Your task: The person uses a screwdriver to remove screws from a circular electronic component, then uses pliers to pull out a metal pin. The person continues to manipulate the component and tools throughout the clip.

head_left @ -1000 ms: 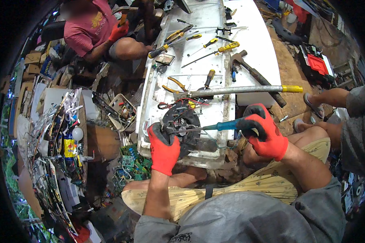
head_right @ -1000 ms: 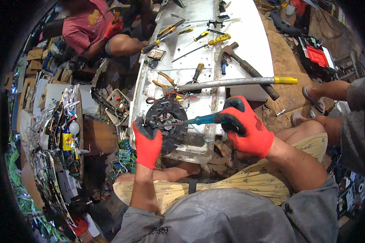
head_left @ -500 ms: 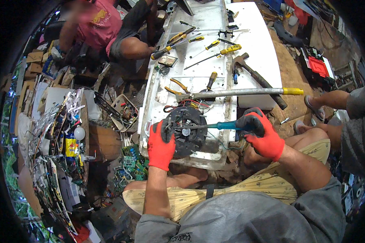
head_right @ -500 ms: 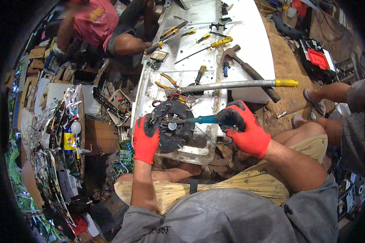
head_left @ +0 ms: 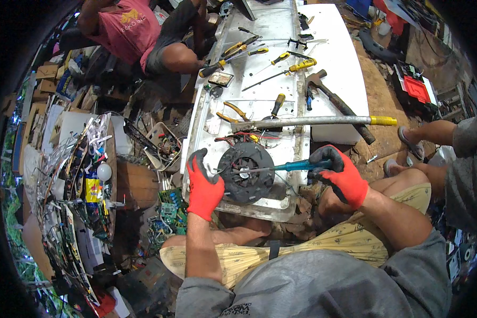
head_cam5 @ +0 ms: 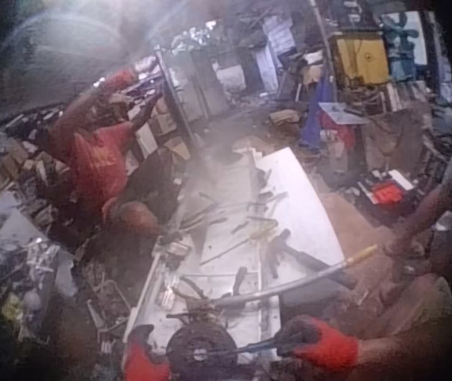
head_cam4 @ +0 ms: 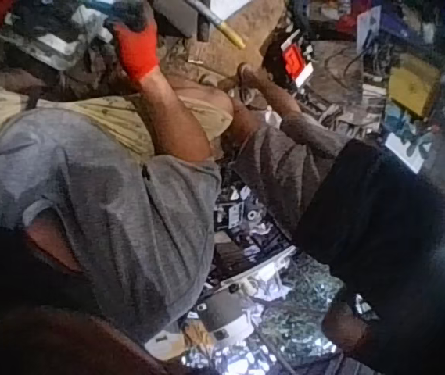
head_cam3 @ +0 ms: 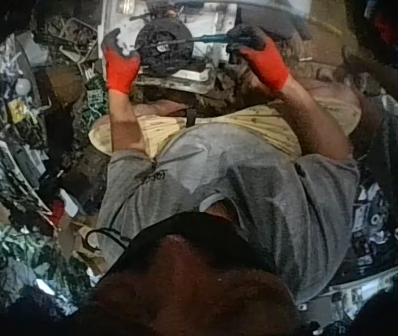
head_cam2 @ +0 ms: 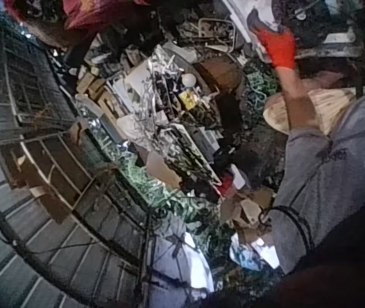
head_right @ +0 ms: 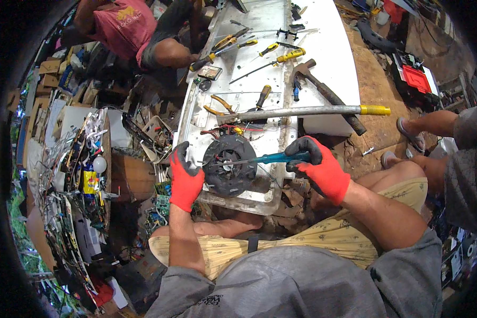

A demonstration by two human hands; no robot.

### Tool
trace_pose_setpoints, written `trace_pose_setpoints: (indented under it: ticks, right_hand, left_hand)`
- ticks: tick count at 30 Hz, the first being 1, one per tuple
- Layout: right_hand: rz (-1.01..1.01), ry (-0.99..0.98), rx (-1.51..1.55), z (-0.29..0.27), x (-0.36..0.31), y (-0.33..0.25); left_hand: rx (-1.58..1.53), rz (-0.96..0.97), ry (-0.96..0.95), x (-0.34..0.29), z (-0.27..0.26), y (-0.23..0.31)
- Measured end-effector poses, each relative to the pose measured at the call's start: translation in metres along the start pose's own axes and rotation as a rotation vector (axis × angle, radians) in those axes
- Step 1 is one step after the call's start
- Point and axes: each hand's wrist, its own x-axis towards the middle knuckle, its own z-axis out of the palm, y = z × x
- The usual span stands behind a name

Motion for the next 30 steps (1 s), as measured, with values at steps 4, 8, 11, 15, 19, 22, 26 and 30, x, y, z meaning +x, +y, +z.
trace_pose_setpoints:
  ticks: [4, 8, 11, 15, 19, 22, 26, 30]
  right_hand:
    - [0.018, 0.003, 0.037, -0.003, -0.002, -0.006]
    - [0.017, 0.005, 0.046, 0.002, -0.004, -0.008]
    - [0.011, 0.0, 0.082, 0.0, -0.005, -0.008]
    - [0.004, 0.066, 0.009, 0.002, -0.005, -0.015]
    - [-0.094, 0.119, -0.066, -0.009, -0.006, -0.021]
    - [-0.042, 0.076, 0.043, -0.002, -0.006, -0.024]
    - [-0.059, 0.015, 0.069, 0.004, -0.002, -0.012]
    - [-0.076, 0.084, 0.054, -0.004, -0.009, -0.015]
  left_hand:
    - [0.072, 0.117, -0.185, 0.003, -0.023, 0.022]
    - [0.093, -0.042, -0.351, -0.003, -0.023, 0.011]
    - [0.026, -0.051, -0.34, -0.005, -0.023, 0.009]
    - [0.098, -0.05, -0.282, -0.002, -0.048, -0.016]
    - [0.035, 0.004, 0.136, 0.038, -0.088, -0.036]
    - [0.031, -0.127, 0.335, 0.082, -0.114, -0.1]
    - [0.527, -0.278, 0.482, 0.09, -0.17, -0.21]
    - [0.092, -0.315, 0.166, 0.066, -0.117, -0.17]
